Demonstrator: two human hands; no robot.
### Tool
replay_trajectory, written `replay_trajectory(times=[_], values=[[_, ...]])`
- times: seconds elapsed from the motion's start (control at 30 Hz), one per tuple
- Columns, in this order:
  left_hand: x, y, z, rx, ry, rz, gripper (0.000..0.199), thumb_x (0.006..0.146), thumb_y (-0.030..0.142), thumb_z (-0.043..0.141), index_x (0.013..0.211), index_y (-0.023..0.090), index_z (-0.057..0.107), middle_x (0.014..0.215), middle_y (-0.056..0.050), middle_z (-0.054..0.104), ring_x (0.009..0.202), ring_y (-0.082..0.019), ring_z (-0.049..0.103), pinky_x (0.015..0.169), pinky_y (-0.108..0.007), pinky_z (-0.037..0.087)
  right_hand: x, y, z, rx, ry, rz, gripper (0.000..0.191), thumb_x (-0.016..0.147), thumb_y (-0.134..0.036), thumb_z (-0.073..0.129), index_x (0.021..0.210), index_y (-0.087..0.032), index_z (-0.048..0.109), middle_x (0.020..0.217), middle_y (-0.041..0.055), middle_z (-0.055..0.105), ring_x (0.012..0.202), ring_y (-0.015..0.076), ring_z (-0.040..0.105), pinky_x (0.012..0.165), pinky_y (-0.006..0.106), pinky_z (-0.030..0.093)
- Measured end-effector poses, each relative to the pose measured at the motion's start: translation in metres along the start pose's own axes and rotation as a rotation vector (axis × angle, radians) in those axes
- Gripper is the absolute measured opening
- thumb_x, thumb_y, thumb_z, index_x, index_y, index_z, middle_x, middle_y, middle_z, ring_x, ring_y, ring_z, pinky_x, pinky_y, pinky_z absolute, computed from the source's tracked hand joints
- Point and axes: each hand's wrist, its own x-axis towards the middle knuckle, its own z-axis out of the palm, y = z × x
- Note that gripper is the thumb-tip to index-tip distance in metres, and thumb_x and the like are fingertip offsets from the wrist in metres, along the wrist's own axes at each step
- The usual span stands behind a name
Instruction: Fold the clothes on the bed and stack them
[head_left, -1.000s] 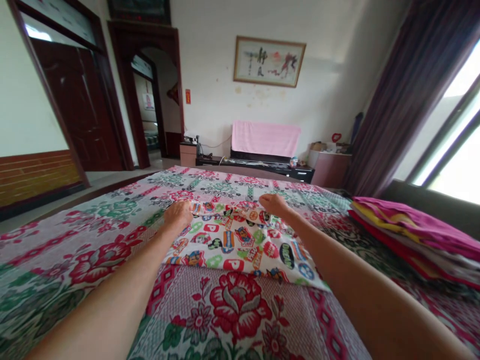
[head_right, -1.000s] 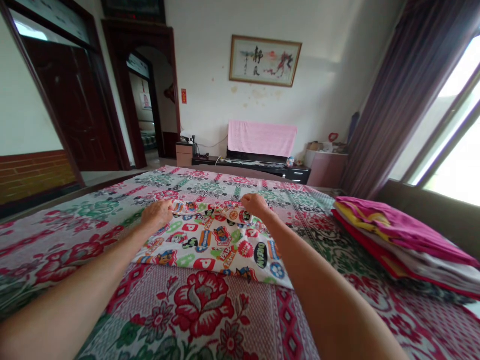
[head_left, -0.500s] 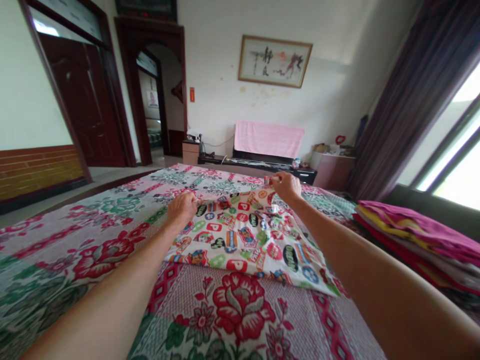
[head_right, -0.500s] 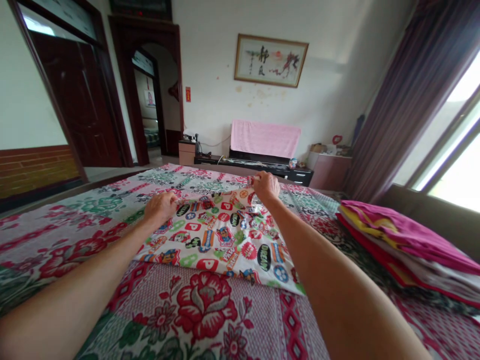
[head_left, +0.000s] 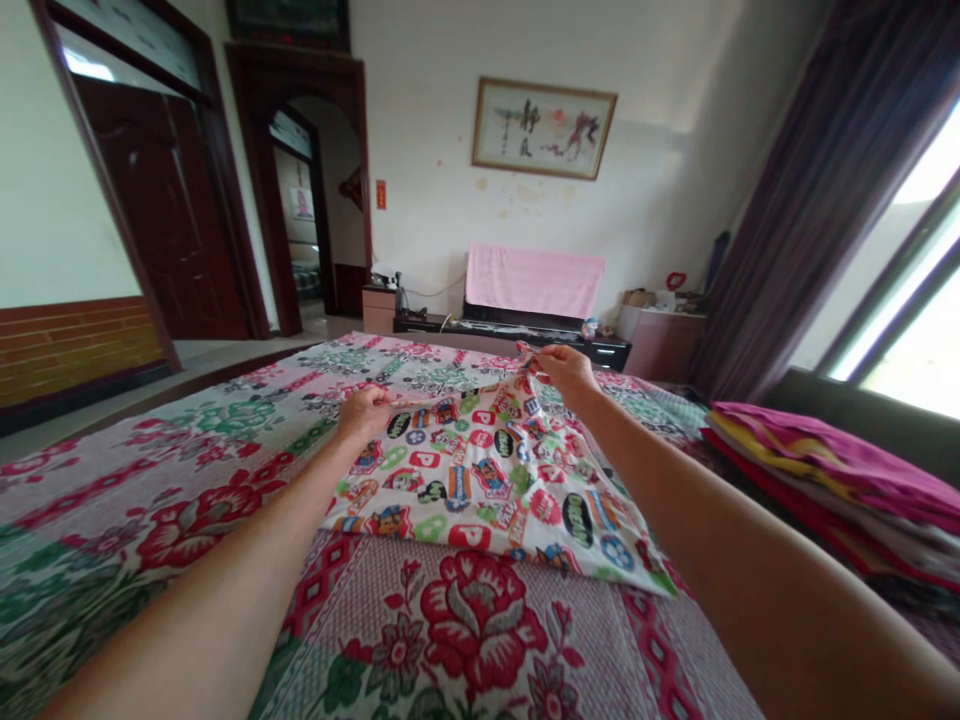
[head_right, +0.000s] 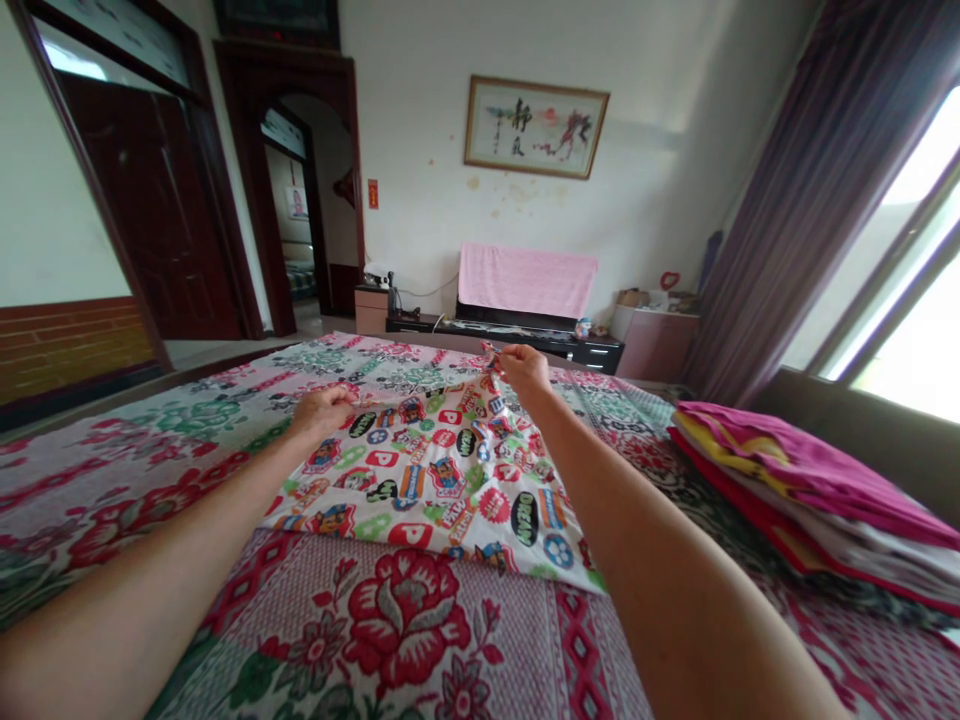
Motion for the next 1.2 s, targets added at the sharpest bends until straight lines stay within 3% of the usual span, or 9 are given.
replay_trajectory(times=[0.1, 0.27, 0.57, 0.77, 0.8, 0.87, 0.93, 1.0, 1.2], values=[[-0.002, 0.001, -0.003, 0.016, 0.006, 0.036, 0.028, 0.07, 0.02, 0.051, 0.09, 0.022, 0.071, 0.084, 0.002, 0.073, 0.078, -0.015, 0.065, 0.068, -0.021, 0.046, -0.006, 0.004, -0.006, 0.072, -0.004, 0.031, 0.01, 0.069, -0.019, 0.062, 0.074, -0.019, 0.053, 0.066, -0.0022, 0.063, 0.061, 0.009, 0.063, 0.052, 0.016, 0.046], [0.0, -0.004, -0.005, 0.069, 0.005, 0.095, 0.029, 0.07, 0.017, 0.049, 0.088, 0.021, 0.071, 0.087, 0.001, 0.073, 0.079, -0.015, 0.065, 0.07, -0.02, 0.045, -0.026, 0.01, -0.025, 0.166, -0.142, 0.066, 0.017, 0.064, -0.024, 0.063, 0.078, -0.019, 0.054, 0.07, -0.0009, 0.066, 0.065, 0.012, 0.066, 0.053, 0.018, 0.046], [-0.002, -0.004, -0.011, 0.232, -0.016, 0.055, 0.022, 0.07, 0.025, 0.052, 0.078, 0.025, 0.073, 0.08, 0.001, 0.074, 0.082, -0.018, 0.066, 0.074, -0.023, 0.047, -0.065, 0.041, -0.055, -0.035, -0.457, 0.09, 0.015, 0.063, -0.026, 0.063, 0.074, -0.017, 0.058, 0.069, 0.0022, 0.069, 0.061, 0.0127, 0.064, 0.055, 0.02, 0.048], [-0.002, -0.007, -0.016, 0.301, -0.03, 0.026, 0.021, 0.07, 0.029, 0.053, 0.076, 0.026, 0.073, 0.082, -0.001, 0.074, 0.081, -0.021, 0.066, 0.065, -0.025, 0.044, -0.07, 0.034, -0.07, -0.13, -0.718, 0.193, 0.021, 0.069, -0.03, 0.064, 0.085, -0.017, 0.065, 0.08, 0.0041, 0.073, 0.045, 0.009, 0.058, 0.044, 0.021, 0.045], [-0.002, -0.007, -0.017, 0.293, -0.029, 0.017, 0.022, 0.069, 0.029, 0.053, 0.078, 0.026, 0.073, 0.082, -0.001, 0.074, 0.08, -0.021, 0.066, 0.064, -0.025, 0.044, -0.069, 0.033, -0.071, -0.161, -0.687, 0.177, 0.022, 0.07, -0.03, 0.063, 0.087, -0.016, 0.066, 0.079, 0.004, 0.073, 0.041, 0.0077, 0.054, 0.041, 0.02, 0.042], [-0.003, -0.002, -0.017, 0.268, -0.009, 0.023, 0.025, 0.068, 0.028, 0.054, 0.085, 0.027, 0.073, 0.084, -0.001, 0.074, 0.08, -0.022, 0.066, 0.064, -0.026, 0.044, -0.066, 0.035, -0.072, -0.207, -0.482, 0.125, 0.019, 0.072, -0.028, 0.061, 0.087, -0.016, 0.065, 0.072, 0.002, 0.071, 0.036, 0.0052, 0.048, 0.036, 0.017, 0.037], [-0.006, 0.007, -0.016, 0.244, 0.021, 0.068, 0.028, 0.068, 0.026, 0.055, 0.089, 0.027, 0.073, 0.087, -0.001, 0.074, 0.083, -0.021, 0.066, 0.068, -0.026, 0.045, -0.062, 0.042, -0.072, -0.232, -0.245, 0.097, 0.014, 0.073, -0.023, 0.058, 0.084, -0.015, 0.063, 0.066, -0.0003, 0.069, 0.035, 0.0047, 0.047, 0.035, 0.016, 0.035], [-0.01, 0.02, -0.013, 0.214, 0.008, 0.143, 0.028, 0.07, 0.026, 0.055, 0.091, 0.026, 0.073, 0.088, 0.0, 0.074, 0.083, -0.02, 0.066, 0.071, -0.026, 0.045, -0.059, 0.05, -0.071, -0.239, -0.108, 0.096, 0.012, 0.072, -0.018, 0.056, 0.083, -0.016, 0.061, 0.064, -0.0012, 0.067, 0.038, 0.0053, 0.051, 0.036, 0.015, 0.037], [-0.036, 0.06, 0.01, 0.19, -0.286, 0.361, 0.024, 0.075, 0.031, 0.057, 0.09, 0.024, 0.074, 0.087, 0.0, 0.074, 0.082, -0.017, 0.066, 0.072, -0.024, 0.046, -0.057, 0.062, -0.064, -0.236, -0.163, 0.093, 0.017, 0.075, -0.016, 0.051, 0.089, -0.016, 0.062, 0.074, 0.002, 0.069, 0.055, 0.0095, 0.063, 0.044, 0.016, 0.044]])
